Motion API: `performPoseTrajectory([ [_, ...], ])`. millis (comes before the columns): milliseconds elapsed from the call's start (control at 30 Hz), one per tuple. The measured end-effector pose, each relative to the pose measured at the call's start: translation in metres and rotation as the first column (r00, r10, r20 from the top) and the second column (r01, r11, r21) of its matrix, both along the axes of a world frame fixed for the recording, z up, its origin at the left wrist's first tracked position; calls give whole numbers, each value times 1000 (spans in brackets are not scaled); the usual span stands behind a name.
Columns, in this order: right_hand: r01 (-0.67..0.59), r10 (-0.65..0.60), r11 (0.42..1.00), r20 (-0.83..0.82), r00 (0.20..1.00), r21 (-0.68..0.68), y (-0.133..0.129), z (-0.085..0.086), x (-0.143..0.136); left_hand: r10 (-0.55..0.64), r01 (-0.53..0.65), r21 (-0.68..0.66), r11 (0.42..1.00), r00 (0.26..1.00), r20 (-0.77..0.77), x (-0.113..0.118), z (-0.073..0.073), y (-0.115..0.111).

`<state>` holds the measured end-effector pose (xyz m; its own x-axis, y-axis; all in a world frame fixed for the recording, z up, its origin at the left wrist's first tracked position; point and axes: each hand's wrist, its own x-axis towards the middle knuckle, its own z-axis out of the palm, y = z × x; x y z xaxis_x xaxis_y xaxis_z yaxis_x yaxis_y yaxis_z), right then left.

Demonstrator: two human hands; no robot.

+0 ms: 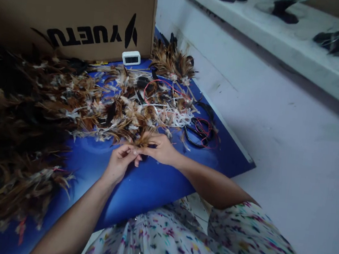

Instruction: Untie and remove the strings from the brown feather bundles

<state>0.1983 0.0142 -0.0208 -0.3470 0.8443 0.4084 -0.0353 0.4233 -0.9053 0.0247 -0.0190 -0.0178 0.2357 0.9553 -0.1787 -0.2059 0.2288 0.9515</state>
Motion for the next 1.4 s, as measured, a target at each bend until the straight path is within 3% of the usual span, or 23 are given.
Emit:
performPoseTrajectory([
  [533,-48,-50,957,325,944,286,2,8,10,90,-87,-51,995,994,61,-1,-1,-1],
  [700,-66,-144,873,385,912,484,0,8,11,163,-165,25,986,984,68,-1,0,-1],
  [833,-79,-256,766,415,873,639,-4,9,9,237,-243,78,967,968,81,-2,1,3],
  [1033,-182,-271,623,429,862,760,-16,19,3,263,-265,145,953,964,32,-6,-6,9],
  [1200,-243,-302,595,494,815,766,-22,22,0,302,-290,227,930,953,-21,-13,-12,18],
  [1400,-275,-262,620,524,810,735,-26,16,-2,403,-406,235,883,913,62,-15,-12,33],
])
